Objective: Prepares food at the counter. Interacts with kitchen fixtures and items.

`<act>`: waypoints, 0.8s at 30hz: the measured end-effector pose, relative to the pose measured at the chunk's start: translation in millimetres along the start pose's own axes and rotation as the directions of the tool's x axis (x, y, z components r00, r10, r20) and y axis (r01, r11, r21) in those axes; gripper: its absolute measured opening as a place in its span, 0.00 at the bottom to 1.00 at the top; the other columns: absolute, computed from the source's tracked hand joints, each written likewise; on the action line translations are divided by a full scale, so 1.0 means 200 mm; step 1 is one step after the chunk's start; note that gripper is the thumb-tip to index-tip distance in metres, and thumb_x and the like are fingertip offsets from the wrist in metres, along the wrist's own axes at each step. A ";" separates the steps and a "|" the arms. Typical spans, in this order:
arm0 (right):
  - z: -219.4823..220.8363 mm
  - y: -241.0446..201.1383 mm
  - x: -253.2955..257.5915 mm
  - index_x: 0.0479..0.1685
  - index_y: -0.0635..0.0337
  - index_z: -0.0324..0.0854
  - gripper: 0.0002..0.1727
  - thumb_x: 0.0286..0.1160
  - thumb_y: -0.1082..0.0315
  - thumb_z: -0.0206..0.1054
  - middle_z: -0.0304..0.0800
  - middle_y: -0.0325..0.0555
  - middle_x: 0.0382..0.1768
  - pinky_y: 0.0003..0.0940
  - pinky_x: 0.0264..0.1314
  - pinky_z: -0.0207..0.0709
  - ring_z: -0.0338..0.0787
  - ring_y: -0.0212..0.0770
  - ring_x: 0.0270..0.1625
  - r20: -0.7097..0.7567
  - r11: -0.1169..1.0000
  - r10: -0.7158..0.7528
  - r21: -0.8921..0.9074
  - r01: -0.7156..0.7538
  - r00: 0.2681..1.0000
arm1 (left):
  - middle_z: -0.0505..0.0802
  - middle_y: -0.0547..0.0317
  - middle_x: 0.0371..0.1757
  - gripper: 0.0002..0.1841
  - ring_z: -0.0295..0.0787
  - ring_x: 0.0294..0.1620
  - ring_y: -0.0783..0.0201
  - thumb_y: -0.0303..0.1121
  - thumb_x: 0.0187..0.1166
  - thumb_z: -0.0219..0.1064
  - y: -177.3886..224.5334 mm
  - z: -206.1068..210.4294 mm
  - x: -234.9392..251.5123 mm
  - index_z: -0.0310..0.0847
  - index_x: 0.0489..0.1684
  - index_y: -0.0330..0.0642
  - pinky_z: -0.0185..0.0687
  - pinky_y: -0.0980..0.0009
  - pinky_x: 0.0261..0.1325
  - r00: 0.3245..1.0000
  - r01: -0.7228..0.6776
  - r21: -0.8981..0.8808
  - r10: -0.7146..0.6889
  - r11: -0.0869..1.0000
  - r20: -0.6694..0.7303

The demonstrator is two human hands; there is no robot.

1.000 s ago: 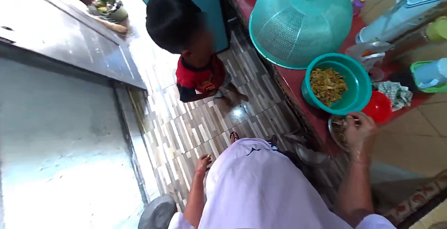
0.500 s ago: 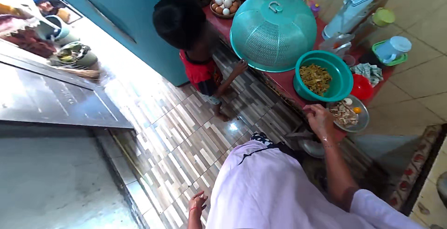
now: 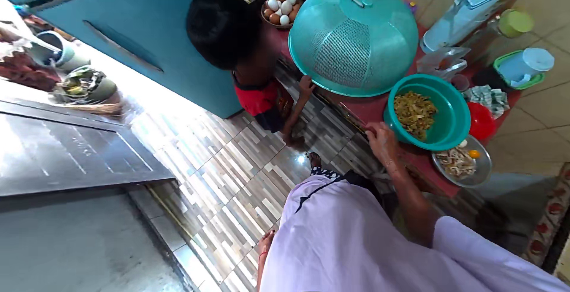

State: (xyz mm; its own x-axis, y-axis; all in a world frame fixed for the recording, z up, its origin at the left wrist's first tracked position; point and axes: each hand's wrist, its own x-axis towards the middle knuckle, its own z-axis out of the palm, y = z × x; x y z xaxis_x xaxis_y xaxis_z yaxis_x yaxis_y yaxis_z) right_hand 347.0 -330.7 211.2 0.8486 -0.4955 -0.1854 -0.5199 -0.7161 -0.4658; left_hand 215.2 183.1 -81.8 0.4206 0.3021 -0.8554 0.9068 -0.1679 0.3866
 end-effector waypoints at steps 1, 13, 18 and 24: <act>-0.02 0.00 0.04 0.63 0.64 0.86 0.15 0.85 0.68 0.62 0.88 0.64 0.62 0.59 0.71 0.79 0.88 0.63 0.66 -0.073 1.000 -0.006 -0.028 0.004 0.997 | 0.88 0.30 0.64 0.17 0.87 0.63 0.46 0.28 0.89 0.60 0.04 0.00 0.02 0.79 0.68 0.24 0.77 0.52 0.71 1.000 -0.013 0.064 0.012 0.998 0.015; -0.20 0.06 0.47 0.62 0.66 0.85 0.16 0.85 0.67 0.62 0.87 0.68 0.57 0.66 0.62 0.81 0.88 0.69 0.60 -0.337 0.999 0.015 -0.043 -0.032 0.941 | 0.88 0.39 0.57 0.19 0.85 0.51 0.53 0.34 0.93 0.52 1.10 0.17 -0.22 0.73 0.73 0.31 0.79 0.52 0.53 1.000 -0.022 -0.121 0.019 0.992 -0.023; -0.26 0.04 0.57 0.71 0.63 0.82 0.21 0.89 0.60 0.60 0.88 0.68 0.56 0.64 0.59 0.82 0.89 0.69 0.58 -0.396 0.995 -0.038 -0.098 0.000 0.918 | 0.89 0.43 0.51 0.17 0.85 0.44 0.59 0.33 0.93 0.53 1.21 0.20 -0.19 0.76 0.69 0.32 0.81 0.57 0.49 1.000 -0.026 -0.091 0.025 0.996 -0.006; -0.29 -0.06 0.57 0.80 0.60 0.73 0.27 0.87 0.58 0.64 0.92 0.57 0.51 0.51 0.52 0.85 0.92 0.51 0.47 -0.340 0.956 0.069 0.291 0.034 0.938 | 0.90 0.40 0.49 0.17 0.87 0.42 0.55 0.33 0.92 0.56 1.00 0.12 0.16 0.77 0.69 0.30 0.84 0.53 0.48 0.998 0.040 -0.041 -0.038 0.998 0.051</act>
State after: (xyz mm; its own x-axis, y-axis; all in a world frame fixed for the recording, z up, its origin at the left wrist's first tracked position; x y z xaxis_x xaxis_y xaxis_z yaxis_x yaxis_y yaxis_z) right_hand 445.0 -407.6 246.3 0.7266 -0.6815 0.0876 -0.4393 -0.5587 -0.7035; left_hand 410.3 135.9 -40.1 0.3837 0.2603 -0.8860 0.9234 -0.1171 0.3655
